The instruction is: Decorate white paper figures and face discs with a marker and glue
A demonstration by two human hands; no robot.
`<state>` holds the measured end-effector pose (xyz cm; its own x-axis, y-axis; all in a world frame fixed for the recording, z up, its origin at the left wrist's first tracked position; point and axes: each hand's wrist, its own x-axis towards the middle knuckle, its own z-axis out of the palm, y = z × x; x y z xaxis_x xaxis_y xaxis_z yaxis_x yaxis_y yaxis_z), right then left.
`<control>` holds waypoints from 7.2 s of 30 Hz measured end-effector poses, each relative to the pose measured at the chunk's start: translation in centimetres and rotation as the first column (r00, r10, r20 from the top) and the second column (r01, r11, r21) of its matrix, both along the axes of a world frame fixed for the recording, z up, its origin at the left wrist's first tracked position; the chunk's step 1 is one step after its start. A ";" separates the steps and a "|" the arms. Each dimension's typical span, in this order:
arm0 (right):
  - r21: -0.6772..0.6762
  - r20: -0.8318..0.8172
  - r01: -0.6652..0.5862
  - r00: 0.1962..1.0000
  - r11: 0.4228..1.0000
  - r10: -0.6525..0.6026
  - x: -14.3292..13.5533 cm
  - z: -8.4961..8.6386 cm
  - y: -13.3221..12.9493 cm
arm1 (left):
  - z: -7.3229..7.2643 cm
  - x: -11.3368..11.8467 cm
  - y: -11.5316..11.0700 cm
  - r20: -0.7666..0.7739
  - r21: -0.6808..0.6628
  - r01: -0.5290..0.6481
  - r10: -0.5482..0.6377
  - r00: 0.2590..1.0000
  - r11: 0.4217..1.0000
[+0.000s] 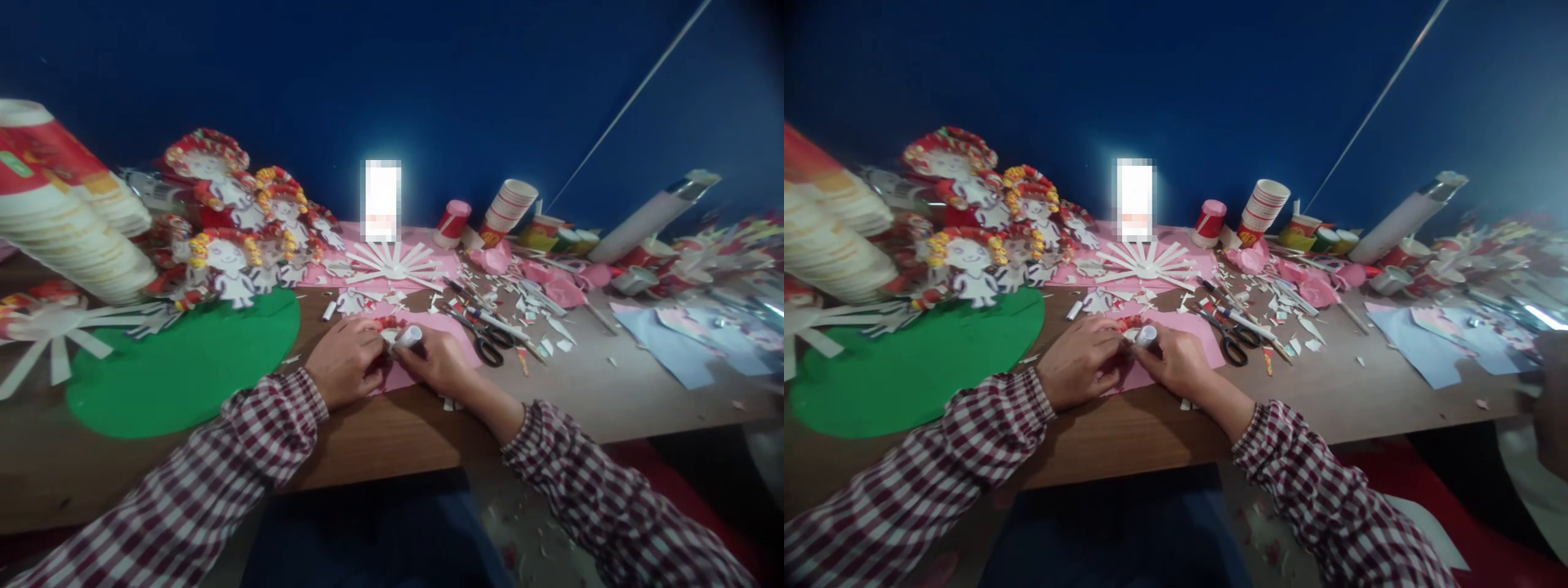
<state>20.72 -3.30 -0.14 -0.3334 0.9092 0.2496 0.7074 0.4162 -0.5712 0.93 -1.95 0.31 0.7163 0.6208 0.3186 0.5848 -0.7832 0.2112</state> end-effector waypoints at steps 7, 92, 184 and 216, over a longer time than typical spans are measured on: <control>0.042 0.036 0.049 0.998 0.998 -0.050 0.2 0.0 0.2 | 0.0 0.0 -0.1 0.032 0.010 0.004 -0.004 0.999 1.000; 0.060 -0.034 0.188 0.982 0.980 -0.187 5.9 0.0 -1.7 | -0.3 8.6 -5.5 -0.053 -0.057 -0.028 0.025 0.998 0.998; -0.178 -0.492 0.072 0.857 0.981 -0.153 6.1 0.1 -1.3 | -0.3 8.4 -5.7 -0.079 -0.039 -0.043 0.040 0.996 0.998; 0.164 0.214 0.694 0.668 0.701 -0.712 15.7 -0.6 -0.4 | -0.1 7.1 -7.0 0.071 -0.048 -0.165 0.168 0.983 0.985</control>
<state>36.38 -3.75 -0.72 0.3417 0.8843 0.3182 0.9144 -0.2345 -0.3301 8.05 -8.98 0.18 0.5768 0.7437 0.3381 0.6880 -0.6653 0.2898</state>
